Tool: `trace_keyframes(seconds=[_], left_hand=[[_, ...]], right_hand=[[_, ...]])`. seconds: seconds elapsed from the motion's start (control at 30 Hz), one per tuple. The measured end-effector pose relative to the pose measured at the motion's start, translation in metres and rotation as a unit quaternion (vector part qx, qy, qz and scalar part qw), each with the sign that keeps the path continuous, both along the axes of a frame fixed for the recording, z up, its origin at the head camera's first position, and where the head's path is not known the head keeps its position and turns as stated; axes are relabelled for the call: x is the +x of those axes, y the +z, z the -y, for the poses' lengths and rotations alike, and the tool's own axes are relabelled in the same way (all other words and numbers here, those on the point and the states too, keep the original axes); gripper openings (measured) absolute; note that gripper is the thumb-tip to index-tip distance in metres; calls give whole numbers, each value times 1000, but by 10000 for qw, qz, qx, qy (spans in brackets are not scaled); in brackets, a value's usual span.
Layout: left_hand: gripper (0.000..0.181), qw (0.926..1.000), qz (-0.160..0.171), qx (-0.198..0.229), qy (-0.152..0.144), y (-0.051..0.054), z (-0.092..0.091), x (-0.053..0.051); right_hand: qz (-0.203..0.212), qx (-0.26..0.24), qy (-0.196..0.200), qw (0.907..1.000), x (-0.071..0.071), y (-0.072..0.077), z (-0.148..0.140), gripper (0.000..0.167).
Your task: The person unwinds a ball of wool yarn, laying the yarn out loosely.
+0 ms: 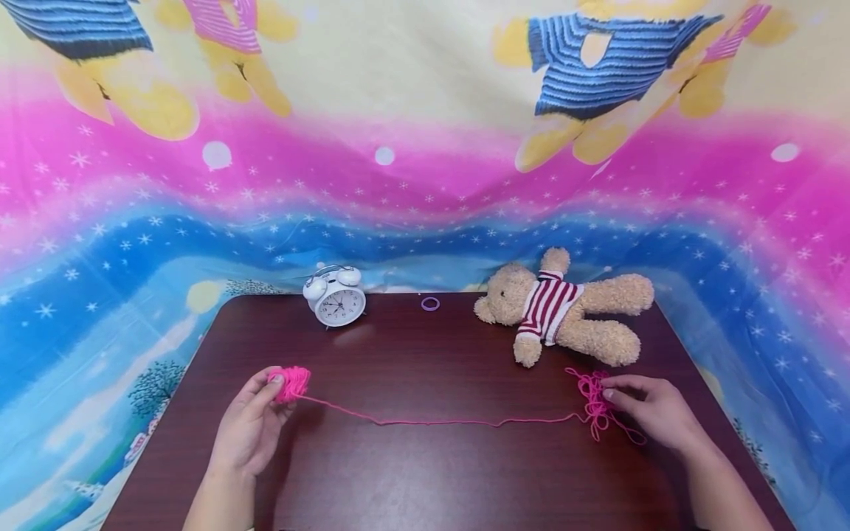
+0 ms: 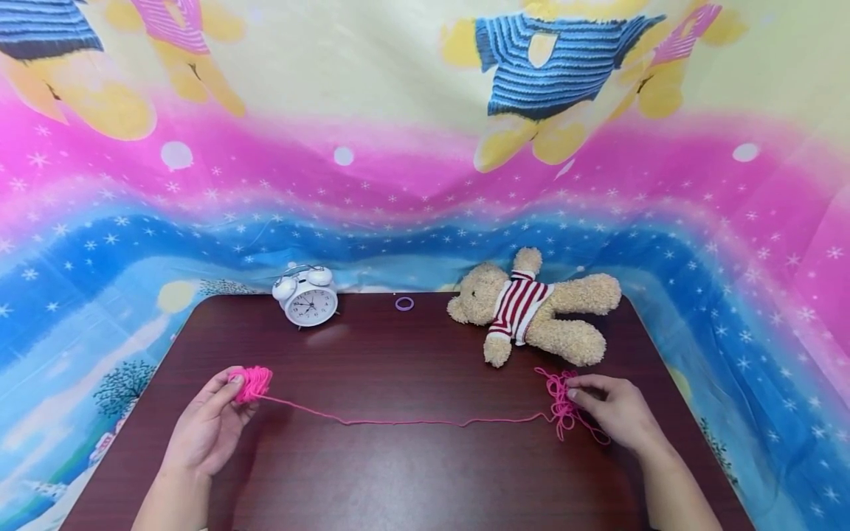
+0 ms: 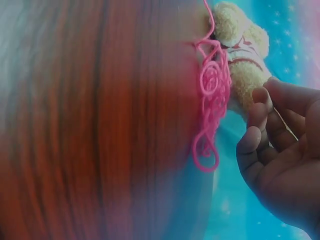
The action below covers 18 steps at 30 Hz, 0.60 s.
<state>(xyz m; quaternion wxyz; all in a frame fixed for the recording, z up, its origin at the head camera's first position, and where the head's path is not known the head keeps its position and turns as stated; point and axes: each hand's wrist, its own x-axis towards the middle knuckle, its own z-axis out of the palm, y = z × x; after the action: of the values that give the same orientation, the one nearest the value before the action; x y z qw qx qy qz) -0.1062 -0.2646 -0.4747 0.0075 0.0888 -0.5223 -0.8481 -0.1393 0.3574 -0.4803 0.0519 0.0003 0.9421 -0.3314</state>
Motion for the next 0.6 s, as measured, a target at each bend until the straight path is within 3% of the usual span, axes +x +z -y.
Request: trace_keyframes(seconds=[0.6], left_hand=[[16, 9993, 242, -206, -198, -4, -28, -10]], right_hand=[[77, -1063, 106, 9942, -17, -2, 53, 40]])
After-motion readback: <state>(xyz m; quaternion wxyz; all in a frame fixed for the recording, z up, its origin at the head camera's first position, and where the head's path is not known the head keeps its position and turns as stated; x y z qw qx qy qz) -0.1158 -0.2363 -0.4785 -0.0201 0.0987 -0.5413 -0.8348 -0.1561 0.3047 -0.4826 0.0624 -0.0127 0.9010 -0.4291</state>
